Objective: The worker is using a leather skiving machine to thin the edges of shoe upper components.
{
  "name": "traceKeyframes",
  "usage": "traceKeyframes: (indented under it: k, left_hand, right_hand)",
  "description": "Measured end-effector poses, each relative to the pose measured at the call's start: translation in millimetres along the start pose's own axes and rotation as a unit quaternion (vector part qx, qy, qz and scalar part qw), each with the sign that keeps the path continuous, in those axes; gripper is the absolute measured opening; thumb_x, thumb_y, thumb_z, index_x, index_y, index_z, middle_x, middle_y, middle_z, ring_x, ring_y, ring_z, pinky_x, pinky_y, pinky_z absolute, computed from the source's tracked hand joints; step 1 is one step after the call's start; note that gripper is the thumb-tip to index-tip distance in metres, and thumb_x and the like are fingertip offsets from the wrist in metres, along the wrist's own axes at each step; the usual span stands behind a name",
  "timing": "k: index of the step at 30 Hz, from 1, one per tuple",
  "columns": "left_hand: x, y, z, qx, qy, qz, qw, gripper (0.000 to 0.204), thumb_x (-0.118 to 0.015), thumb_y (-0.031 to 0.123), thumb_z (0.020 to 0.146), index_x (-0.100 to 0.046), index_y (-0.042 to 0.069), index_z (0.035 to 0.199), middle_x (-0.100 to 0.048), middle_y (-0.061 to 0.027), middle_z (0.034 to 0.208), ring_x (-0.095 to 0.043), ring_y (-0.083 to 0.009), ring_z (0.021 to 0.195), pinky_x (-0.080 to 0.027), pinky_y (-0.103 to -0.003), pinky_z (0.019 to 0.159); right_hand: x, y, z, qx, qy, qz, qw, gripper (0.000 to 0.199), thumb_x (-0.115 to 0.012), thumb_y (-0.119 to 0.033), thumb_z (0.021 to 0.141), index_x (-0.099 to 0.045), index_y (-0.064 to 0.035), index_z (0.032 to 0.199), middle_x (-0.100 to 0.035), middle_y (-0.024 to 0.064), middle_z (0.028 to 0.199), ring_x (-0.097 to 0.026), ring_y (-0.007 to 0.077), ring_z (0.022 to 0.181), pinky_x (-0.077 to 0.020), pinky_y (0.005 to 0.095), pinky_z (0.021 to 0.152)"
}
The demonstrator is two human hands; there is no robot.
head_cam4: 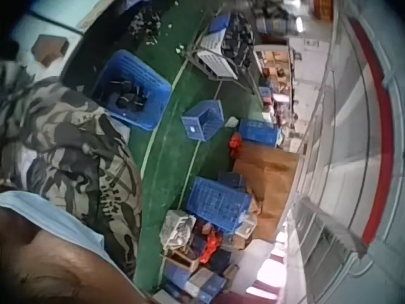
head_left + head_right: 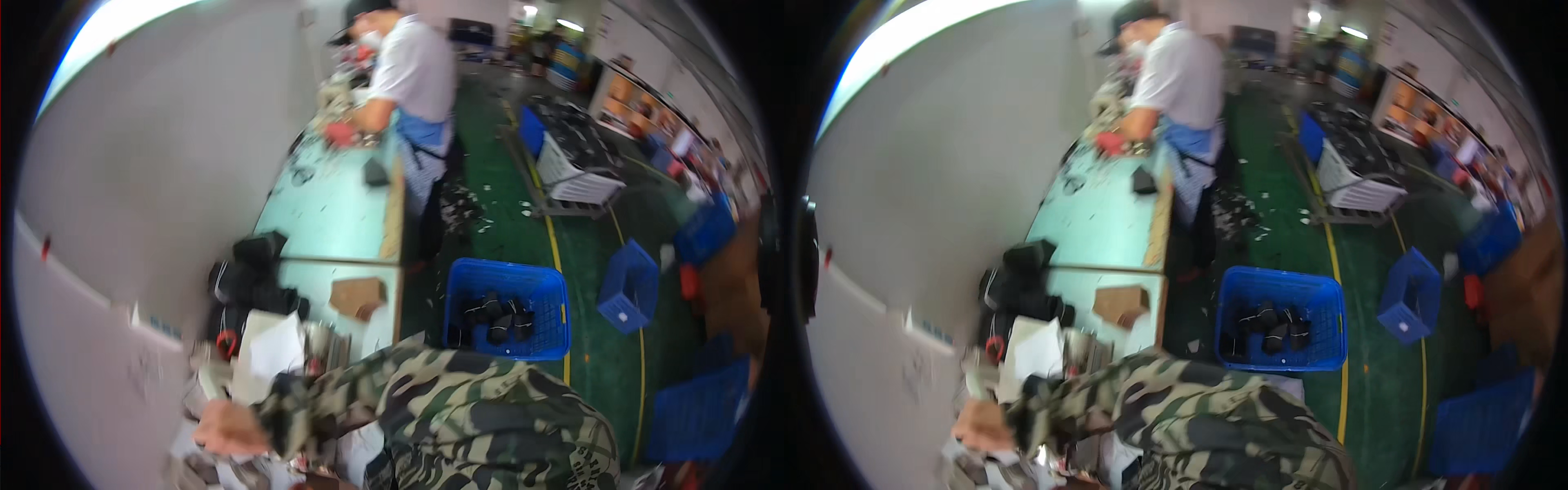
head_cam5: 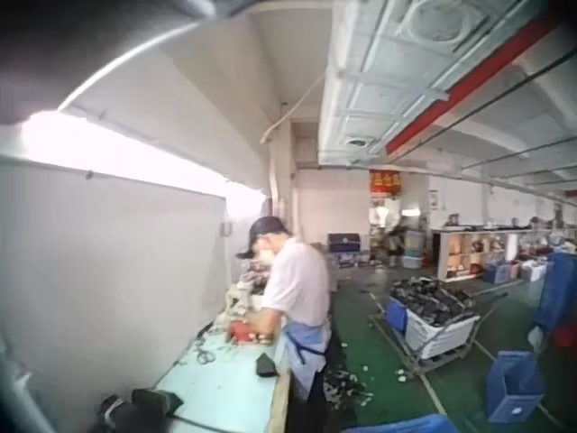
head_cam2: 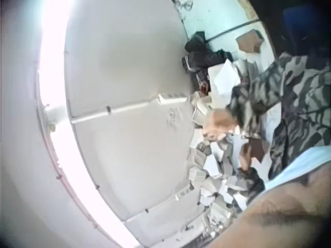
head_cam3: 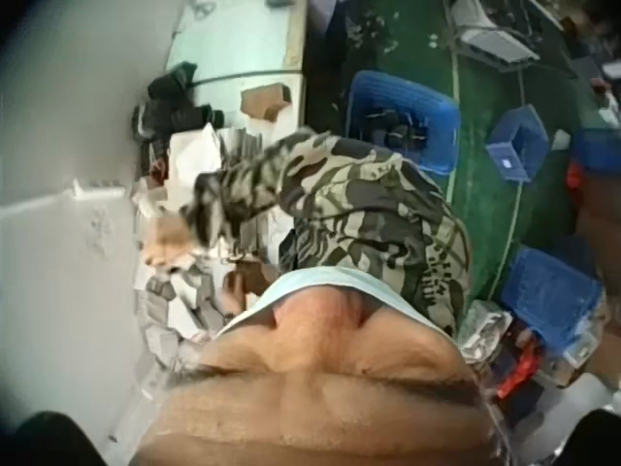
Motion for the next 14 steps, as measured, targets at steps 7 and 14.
traceKeyframes:
  k: [7, 14]
  left_hand:
    - [-14, 11, 78, 0.097, 0.034, -0.337, 0.936, 0.019, -0.064, 0.017, 0.089, -0.057, 0.001, 0.097, -0.058, -0.0028, 0.077, -0.052, -0.0115, 0.069, -0.045, -0.029, 0.060]
    - [-1, -7, 88, 0.153, -0.003, -0.082, 0.985, 0.027, -0.051, 0.023, 0.097, -0.061, 0.006, 0.115, -0.071, -0.0111, 0.085, -0.062, -0.0260, 0.061, -0.050, -0.035, 0.059]
  right_hand:
    - [33, 36, -231, -0.605, -0.223, 0.295, 0.705, 0.024, -0.065, -0.018, 0.088, -0.064, 0.0045, 0.097, -0.069, 0.0113, 0.084, -0.069, 0.0150, 0.075, -0.0546, 0.0284, 0.065]
    - [0, 57, -238, -0.644, -0.138, 0.306, 0.687, 0.018, -0.063, -0.010, 0.089, -0.065, 0.0048, 0.099, -0.069, 0.0120, 0.085, -0.070, 0.0178, 0.072, -0.0551, 0.0255, 0.062]
Point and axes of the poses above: each hand's wrist, its own z-axis towards the middle knuckle, its own x-axis out of the back of the hand, y = z × x, the point moved 5 cm from there along z, towards the middle knuckle
